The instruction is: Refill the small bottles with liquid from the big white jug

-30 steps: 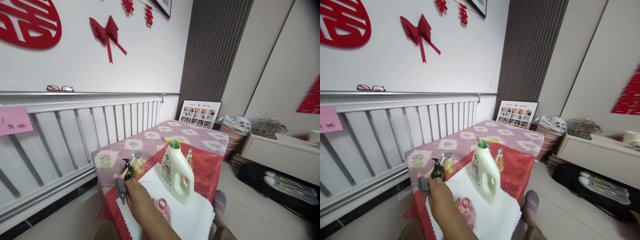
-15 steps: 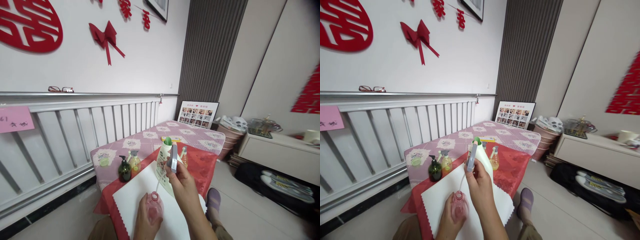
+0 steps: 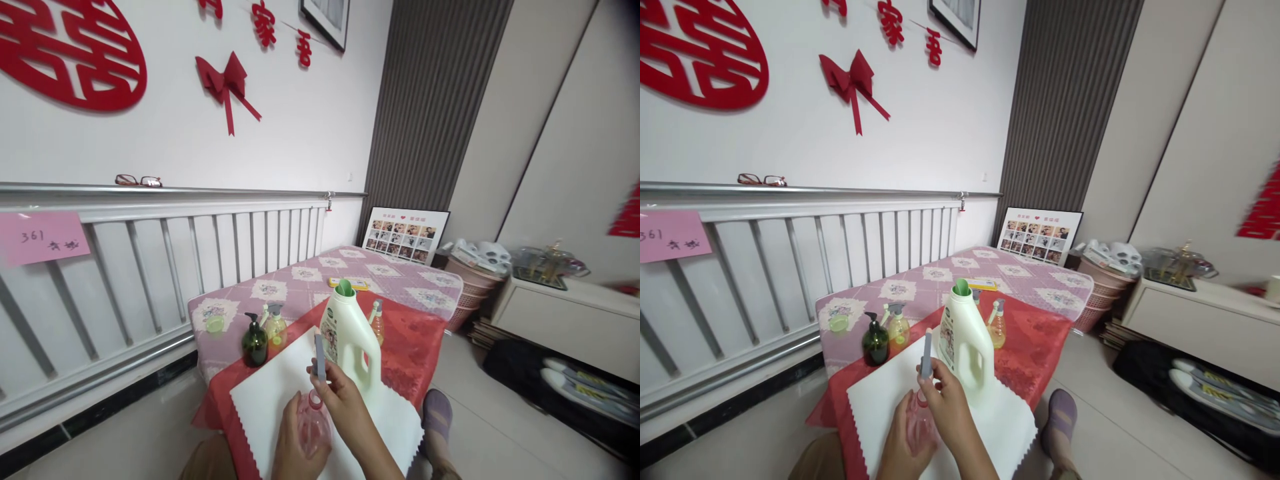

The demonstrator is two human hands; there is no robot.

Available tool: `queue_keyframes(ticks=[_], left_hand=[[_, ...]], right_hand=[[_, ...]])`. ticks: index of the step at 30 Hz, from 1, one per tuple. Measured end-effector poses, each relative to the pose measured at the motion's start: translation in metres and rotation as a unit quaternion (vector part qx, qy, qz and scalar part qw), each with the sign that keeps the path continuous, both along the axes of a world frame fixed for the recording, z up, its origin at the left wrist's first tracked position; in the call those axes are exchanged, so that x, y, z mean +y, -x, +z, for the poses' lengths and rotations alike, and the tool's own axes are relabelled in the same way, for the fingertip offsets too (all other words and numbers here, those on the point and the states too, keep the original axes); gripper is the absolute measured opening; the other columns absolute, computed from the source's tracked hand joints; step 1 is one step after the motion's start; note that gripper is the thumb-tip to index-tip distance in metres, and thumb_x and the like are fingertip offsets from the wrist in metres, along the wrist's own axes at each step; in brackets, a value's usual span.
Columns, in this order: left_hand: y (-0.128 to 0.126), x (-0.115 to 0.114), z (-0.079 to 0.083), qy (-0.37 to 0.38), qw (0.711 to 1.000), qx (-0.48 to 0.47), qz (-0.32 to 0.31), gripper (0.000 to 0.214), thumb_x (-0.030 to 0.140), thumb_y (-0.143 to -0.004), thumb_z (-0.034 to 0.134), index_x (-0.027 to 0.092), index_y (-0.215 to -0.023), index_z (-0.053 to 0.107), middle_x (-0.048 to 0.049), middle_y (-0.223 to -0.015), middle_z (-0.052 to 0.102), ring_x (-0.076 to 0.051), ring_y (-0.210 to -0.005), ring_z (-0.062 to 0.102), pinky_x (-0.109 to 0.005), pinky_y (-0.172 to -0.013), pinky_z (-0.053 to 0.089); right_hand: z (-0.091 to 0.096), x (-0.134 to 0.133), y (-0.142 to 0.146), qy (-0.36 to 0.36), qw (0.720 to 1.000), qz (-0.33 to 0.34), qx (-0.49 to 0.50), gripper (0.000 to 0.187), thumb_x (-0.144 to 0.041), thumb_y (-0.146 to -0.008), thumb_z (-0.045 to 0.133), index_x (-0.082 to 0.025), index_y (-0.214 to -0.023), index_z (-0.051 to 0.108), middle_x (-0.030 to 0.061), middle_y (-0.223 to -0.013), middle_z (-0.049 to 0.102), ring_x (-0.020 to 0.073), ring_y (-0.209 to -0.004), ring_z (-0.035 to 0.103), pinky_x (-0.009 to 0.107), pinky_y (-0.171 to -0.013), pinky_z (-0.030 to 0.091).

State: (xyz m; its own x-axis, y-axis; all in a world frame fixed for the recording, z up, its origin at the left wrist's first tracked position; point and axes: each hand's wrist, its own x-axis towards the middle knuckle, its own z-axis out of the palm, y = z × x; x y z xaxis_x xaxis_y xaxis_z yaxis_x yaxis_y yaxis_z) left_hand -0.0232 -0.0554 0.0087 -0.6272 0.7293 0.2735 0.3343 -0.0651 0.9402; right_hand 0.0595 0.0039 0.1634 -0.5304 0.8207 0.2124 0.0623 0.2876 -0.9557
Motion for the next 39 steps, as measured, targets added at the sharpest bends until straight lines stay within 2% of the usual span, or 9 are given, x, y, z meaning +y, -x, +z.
queue_keyframes(ticks=[5,11,17,25,32,39], left_hand=[[0.0,0.002,-0.007,-0.025,0.999,-0.019,-0.022,0.079,0.033,-0.069,0.068,0.019,-0.141,0.037,-0.0154,-0.138,0.06,-0.028,-0.127,0.059,-0.038,-0.107,0.051],[0.003,-0.001,-0.007,-0.02,0.999,-0.024,-0.042,0.084,0.026,-0.065,0.072,0.019,-0.141,0.037,-0.0168,-0.141,0.057,-0.03,-0.132,0.054,-0.042,-0.111,0.047],[0.002,-0.002,-0.007,-0.017,0.999,-0.031,-0.041,0.086,0.023,-0.064,0.071,0.02,-0.142,0.035,-0.0161,-0.144,0.055,-0.029,-0.134,0.053,-0.041,-0.111,0.047],[0.003,-0.005,-0.002,-0.012,0.999,-0.023,-0.042,0.089,0.02,-0.062,0.072,0.02,-0.143,0.035,-0.0172,-0.145,0.055,-0.031,-0.134,0.053,-0.043,-0.112,0.046],[0.002,-0.005,-0.004,-0.015,0.999,-0.015,-0.037,0.082,0.023,-0.068,0.066,0.018,-0.143,0.034,-0.0175,-0.143,0.055,-0.029,-0.133,0.054,-0.041,-0.111,0.047],[0.002,-0.006,-0.001,-0.011,1.0,-0.006,-0.022,0.08,0.033,-0.07,0.07,0.019,-0.142,0.037,-0.0159,-0.14,0.059,-0.029,-0.131,0.056,-0.039,-0.11,0.048]], right_hand=[[-0.02,0.001,-0.008,0.042,0.998,0.042,-0.005,0.034,-0.046,-0.085,0.062,-0.02,-0.107,0.066,0.0119,-0.112,0.072,0.0276,-0.101,0.067,0.044,-0.091,0.052],[-0.023,0.001,-0.016,0.033,0.997,0.069,-0.025,0.036,-0.046,-0.087,0.063,-0.023,-0.114,0.067,0.0099,-0.117,0.072,0.0273,-0.109,0.065,0.045,-0.101,0.047],[-0.021,0.002,-0.021,-0.001,0.994,0.091,-0.052,0.033,-0.039,-0.091,0.059,-0.025,-0.121,0.065,0.0078,-0.124,0.07,0.0268,-0.112,0.063,0.043,-0.099,0.047],[-0.015,0.003,-0.021,-0.036,0.99,0.086,-0.106,0.037,-0.021,-0.087,0.054,-0.025,-0.122,0.066,0.0074,-0.125,0.071,0.0266,-0.116,0.063,0.042,-0.101,0.046],[-0.006,0.002,-0.021,-0.046,0.986,0.092,-0.133,0.035,-0.019,-0.087,0.05,-0.026,-0.117,0.067,0.0053,-0.119,0.073,0.024,-0.109,0.065,0.038,-0.097,0.047],[0.003,0.006,-0.022,-0.072,0.977,0.113,-0.167,0.039,-0.013,-0.083,0.048,-0.025,-0.114,0.068,0.0045,-0.111,0.072,0.0227,-0.104,0.065,0.035,-0.09,0.05]])
